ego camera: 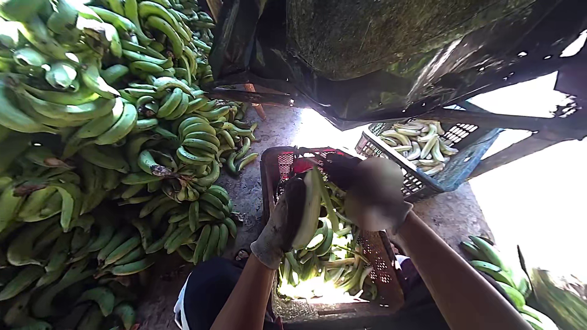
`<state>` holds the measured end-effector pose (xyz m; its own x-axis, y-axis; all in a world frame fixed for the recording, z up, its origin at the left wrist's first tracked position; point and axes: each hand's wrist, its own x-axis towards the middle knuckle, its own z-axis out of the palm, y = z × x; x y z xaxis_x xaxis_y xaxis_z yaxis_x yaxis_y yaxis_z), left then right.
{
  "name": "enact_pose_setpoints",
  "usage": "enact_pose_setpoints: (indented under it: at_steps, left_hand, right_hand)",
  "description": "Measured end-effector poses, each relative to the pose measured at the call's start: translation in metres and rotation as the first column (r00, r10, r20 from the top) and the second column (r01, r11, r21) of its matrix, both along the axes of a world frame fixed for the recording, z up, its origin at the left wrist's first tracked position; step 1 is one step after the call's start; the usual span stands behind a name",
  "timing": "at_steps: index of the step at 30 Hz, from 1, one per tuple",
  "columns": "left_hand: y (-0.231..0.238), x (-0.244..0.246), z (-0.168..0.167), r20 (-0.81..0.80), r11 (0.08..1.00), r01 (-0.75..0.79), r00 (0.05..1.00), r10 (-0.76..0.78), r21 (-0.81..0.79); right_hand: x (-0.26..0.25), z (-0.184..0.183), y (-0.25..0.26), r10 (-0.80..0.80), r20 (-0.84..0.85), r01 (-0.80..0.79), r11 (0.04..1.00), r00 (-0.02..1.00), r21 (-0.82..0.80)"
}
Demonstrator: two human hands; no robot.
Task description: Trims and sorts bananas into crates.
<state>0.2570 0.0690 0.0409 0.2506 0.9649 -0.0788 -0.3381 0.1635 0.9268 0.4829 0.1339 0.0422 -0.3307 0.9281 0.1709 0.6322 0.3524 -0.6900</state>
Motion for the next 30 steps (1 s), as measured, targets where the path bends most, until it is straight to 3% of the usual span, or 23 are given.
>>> enact_pose_setpoints:
  at_steps: [2, 6, 9, 11, 13, 16, 18, 22, 23, 25, 28, 30]
  left_hand:
    - [0.005, -0.001, -0.004, 0.112, 0.996, -0.003, 0.994, 0.013, -0.087]
    - [0.025, -0.011, -0.02, 0.198, 0.933, -0.359, 0.916, 0.347, 0.023]
    - [0.031, -0.014, -0.027, 0.42, 0.904, -0.419, 0.808, 0.413, -0.081]
    - [0.03, -0.008, -0.021, 0.421, 0.897, -0.442, 0.809, 0.412, -0.029]
    - [0.028, 0.001, -0.012, 0.318, 0.878, -0.469, 0.85, 0.42, 0.094]
    - [0.026, 0.004, -0.005, 0.153, 0.896, -0.424, 0.902, 0.404, 0.131]
    - [0.02, 0.002, -0.008, 0.035, 0.945, -0.311, 0.95, 0.309, 0.099]
    - [0.009, 0.012, -0.002, -0.241, 1.0, 0.001, 0.97, 0.006, 0.028]
    - [0.009, 0.013, -0.005, -0.202, 1.0, 0.002, 0.979, -0.003, -0.005]
    - [0.014, 0.01, -0.013, 0.01, 0.994, -0.074, 0.997, 0.075, -0.079]
    - [0.029, -0.003, -0.016, 0.29, 0.972, -0.2, 0.93, 0.227, -0.12]
    - [0.035, -0.013, -0.018, 0.439, 0.961, -0.199, 0.858, 0.267, -0.194]
  right_hand:
    - [0.0, -0.003, -0.005, -0.038, 0.045, 0.038, 0.999, 0.998, 0.002]
    - [-0.022, -0.016, -0.043, 0.13, 0.138, -0.158, 0.963, 0.982, 0.217]
    - [-0.033, -0.024, -0.052, 0.108, 0.136, -0.152, 0.916, 0.985, 0.37]
    - [-0.033, -0.019, -0.049, 0.055, 0.12, -0.092, 0.941, 0.991, 0.327]
    - [-0.03, -0.01, -0.044, 0.014, 0.113, -0.037, 0.977, 0.993, 0.209]
    - [-0.02, -0.008, -0.036, 0.017, 0.119, -0.044, 0.972, 0.993, 0.23]
    - [-0.015, -0.01, -0.03, -0.002, 0.131, -0.024, 0.98, 0.991, 0.199]
    - [-0.009, -0.003, -0.01, -0.11, 0.002, 0.109, 0.981, 0.994, -0.161]
    - [-0.007, -0.005, -0.009, -0.123, -0.029, 0.114, 0.973, 0.992, -0.202]
    - [-0.01, -0.007, -0.017, -0.074, 0.004, 0.074, 0.99, 0.997, -0.12]
    - [-0.022, -0.017, -0.036, 0.055, 0.123, -0.075, 0.984, 0.991, 0.164]
    - [-0.027, -0.025, -0.044, 0.113, 0.16, -0.165, 0.917, 0.981, 0.363]
